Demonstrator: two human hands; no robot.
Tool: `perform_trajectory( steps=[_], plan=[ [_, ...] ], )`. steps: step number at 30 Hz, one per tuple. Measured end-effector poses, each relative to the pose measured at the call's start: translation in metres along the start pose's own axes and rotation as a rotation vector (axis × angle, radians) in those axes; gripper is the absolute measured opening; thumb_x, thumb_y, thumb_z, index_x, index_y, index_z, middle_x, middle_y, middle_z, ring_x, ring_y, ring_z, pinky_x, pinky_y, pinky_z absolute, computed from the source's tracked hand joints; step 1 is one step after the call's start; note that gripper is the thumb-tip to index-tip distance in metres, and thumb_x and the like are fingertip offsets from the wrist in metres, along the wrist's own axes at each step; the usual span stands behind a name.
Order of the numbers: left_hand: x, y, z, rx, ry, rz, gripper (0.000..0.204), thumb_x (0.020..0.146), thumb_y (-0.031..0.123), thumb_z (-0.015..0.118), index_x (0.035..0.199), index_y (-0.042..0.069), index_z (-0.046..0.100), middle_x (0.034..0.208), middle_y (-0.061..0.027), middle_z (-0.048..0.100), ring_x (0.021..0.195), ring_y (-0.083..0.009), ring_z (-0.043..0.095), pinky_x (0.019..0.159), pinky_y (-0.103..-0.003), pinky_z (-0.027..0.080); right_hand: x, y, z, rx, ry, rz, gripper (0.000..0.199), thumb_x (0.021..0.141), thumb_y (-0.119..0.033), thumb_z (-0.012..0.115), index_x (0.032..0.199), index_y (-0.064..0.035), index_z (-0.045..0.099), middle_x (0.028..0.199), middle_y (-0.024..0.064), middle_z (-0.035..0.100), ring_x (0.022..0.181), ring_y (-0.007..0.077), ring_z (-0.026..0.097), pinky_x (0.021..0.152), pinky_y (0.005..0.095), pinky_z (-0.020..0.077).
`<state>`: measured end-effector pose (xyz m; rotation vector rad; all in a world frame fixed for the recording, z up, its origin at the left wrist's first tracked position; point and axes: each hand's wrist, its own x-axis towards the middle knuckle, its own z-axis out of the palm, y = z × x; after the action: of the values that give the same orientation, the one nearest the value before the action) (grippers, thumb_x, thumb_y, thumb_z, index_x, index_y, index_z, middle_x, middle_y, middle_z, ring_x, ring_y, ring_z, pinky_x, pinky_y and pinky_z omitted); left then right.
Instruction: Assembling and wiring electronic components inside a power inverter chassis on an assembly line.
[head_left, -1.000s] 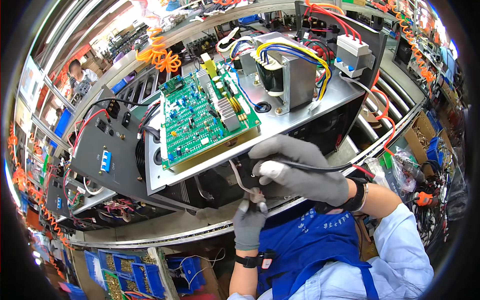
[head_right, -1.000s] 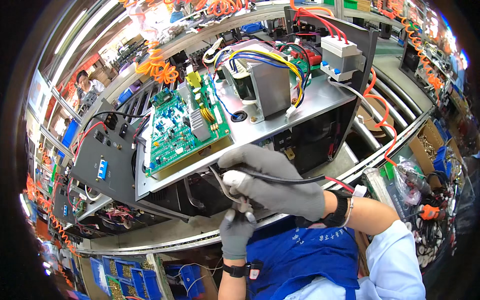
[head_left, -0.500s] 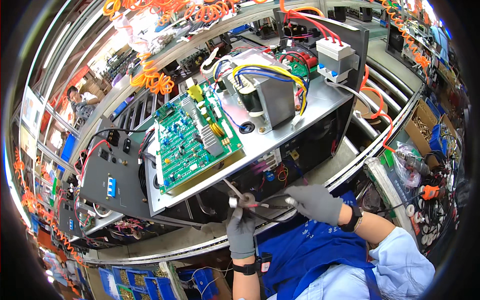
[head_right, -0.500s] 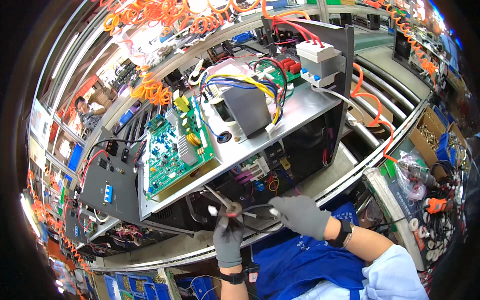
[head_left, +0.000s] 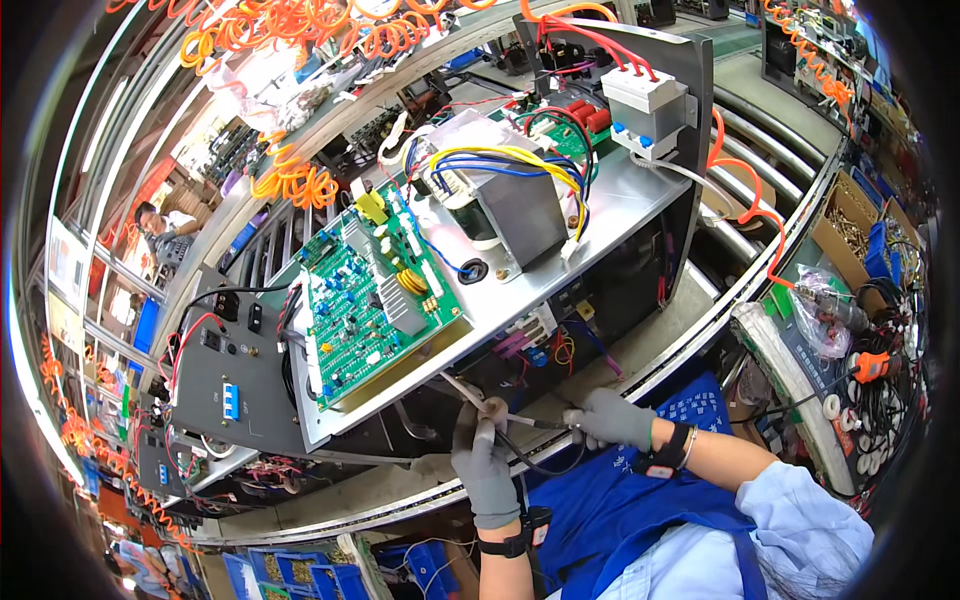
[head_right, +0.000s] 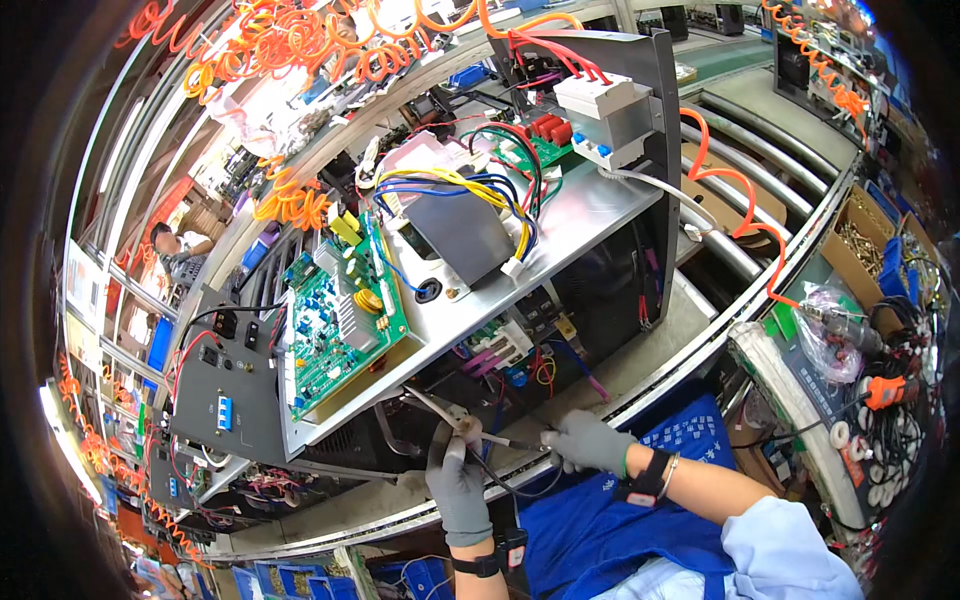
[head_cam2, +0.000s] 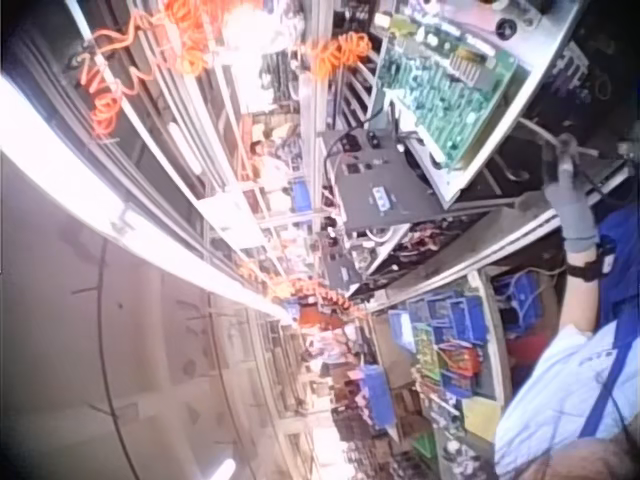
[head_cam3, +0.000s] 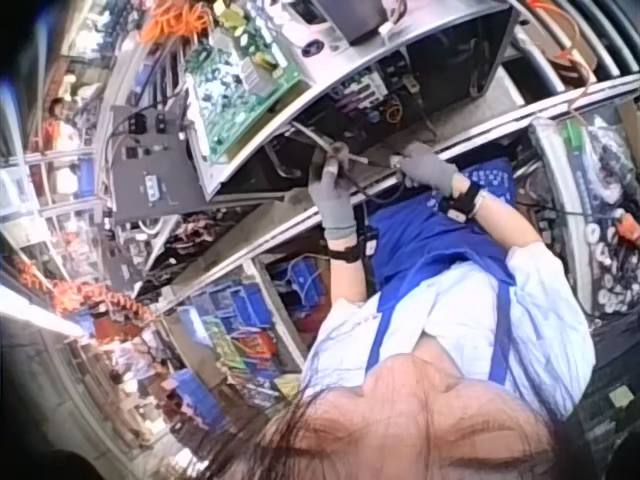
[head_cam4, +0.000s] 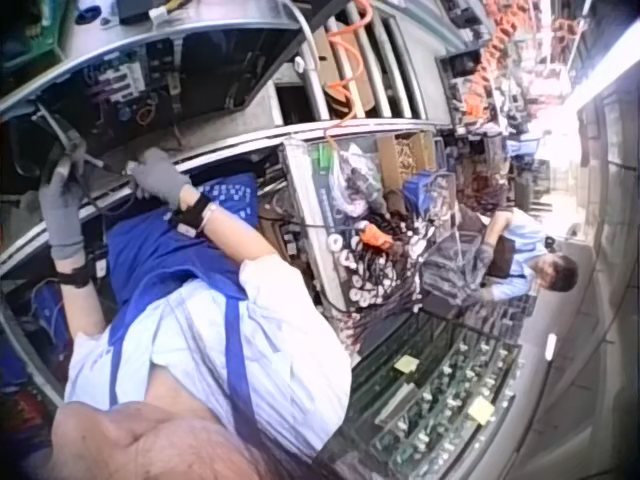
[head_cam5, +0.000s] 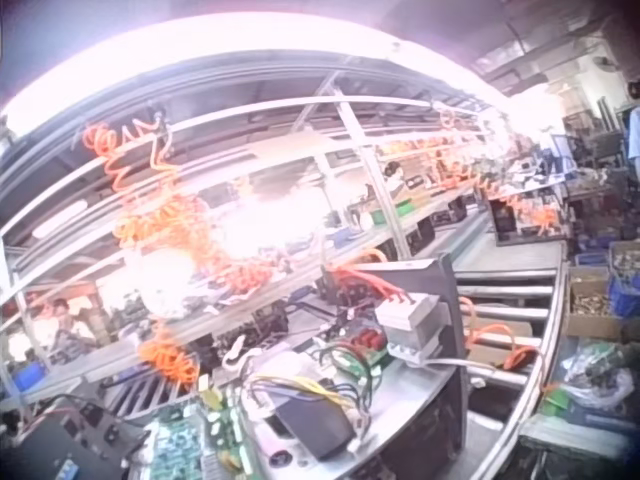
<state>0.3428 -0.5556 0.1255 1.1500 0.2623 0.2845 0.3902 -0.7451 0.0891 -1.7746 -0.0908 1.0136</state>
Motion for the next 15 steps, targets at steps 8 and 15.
perform_trajectory(
  steps=[8,15],
  plan=[
    [-0.006,0.007,0.004,0.222,0.131,-0.084,0.039,0.088,0.017,0.058,0.119,-0.007,0.055,0.11,-0.0108,0.058,0.1,-0.0164,0.054,0.088,-0.03,0.044,0.04,0.014,-0.004,-0.523,0.624,-0.602,0.023,0.091,-0.022,0.051,0.088,-0.0023,0.063,0.078,0.0201,0.064,0.071,0.0391,0.061,0.067,0.0484,0.0473],
    [-0.02,0.012,0.03,0.545,0.108,0.221,0.036,0.092,0.016,0.054,0.12,-0.005,0.055,0.111,-0.0163,0.063,0.093,-0.019,0.062,0.077,-0.03,0.05,0.046,0.016,-0.005,-0.395,0.653,-0.633,0.02,0.089,-0.017,0.052,0.094,-0.0016,0.063,0.08,0.0226,0.064,0.076,0.0411,0.062,0.068,0.0472,0.048]
  ],
)
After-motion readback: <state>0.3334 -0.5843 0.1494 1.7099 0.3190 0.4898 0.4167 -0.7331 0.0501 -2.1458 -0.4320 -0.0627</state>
